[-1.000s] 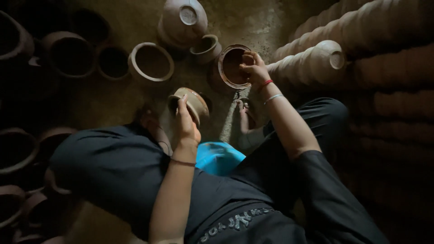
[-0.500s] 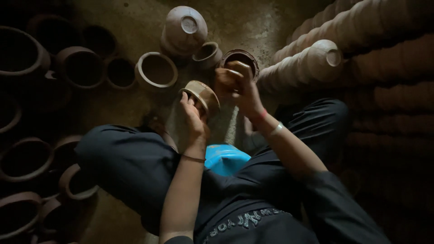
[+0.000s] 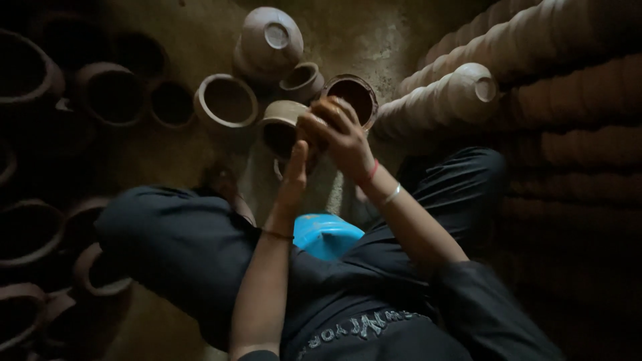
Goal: The person sits on the floor and repeatedly picks up small clay pots, dips a sponge into a container of glaze, and applies the glaze to the exterior of each pot. Finished pots are placed aside in a growing pile.
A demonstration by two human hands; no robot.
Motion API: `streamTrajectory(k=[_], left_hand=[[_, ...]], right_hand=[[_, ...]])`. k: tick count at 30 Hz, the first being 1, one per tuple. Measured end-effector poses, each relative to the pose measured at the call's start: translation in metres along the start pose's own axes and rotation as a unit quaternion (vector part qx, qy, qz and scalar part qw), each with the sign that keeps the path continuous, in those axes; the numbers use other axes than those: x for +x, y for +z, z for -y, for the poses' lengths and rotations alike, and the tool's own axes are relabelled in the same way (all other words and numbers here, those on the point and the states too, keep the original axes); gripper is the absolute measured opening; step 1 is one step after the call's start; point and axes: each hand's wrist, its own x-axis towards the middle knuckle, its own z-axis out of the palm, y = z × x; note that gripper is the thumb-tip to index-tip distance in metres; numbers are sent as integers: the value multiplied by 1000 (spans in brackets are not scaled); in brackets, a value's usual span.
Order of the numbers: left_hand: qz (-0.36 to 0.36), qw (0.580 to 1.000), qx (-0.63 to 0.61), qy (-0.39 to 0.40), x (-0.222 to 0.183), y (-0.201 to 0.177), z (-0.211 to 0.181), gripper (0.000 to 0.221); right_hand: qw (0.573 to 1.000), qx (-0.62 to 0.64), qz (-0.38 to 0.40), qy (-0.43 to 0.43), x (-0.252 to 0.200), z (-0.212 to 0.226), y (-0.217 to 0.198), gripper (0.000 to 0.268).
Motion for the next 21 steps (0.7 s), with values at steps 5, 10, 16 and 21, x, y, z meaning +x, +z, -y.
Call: streamTrajectory(k=[5,10,16,21], left_hand=[[84,807,-585,8,5,-5,-68,54],[110,980,-151,-63,4,26,-32,76],[108,978,-173,-34,5,6,-51,64],[83,956,-282,-13,-3,17,-66,68]], right_hand=[[998,21,-57,-8,-32,35,-14,34],[999,1,-34,-37,-10,9,-24,34],[1000,-20,-11,8,-29,1,-23,42],[998,-23,-56,-27,-42,24,-28,37]])
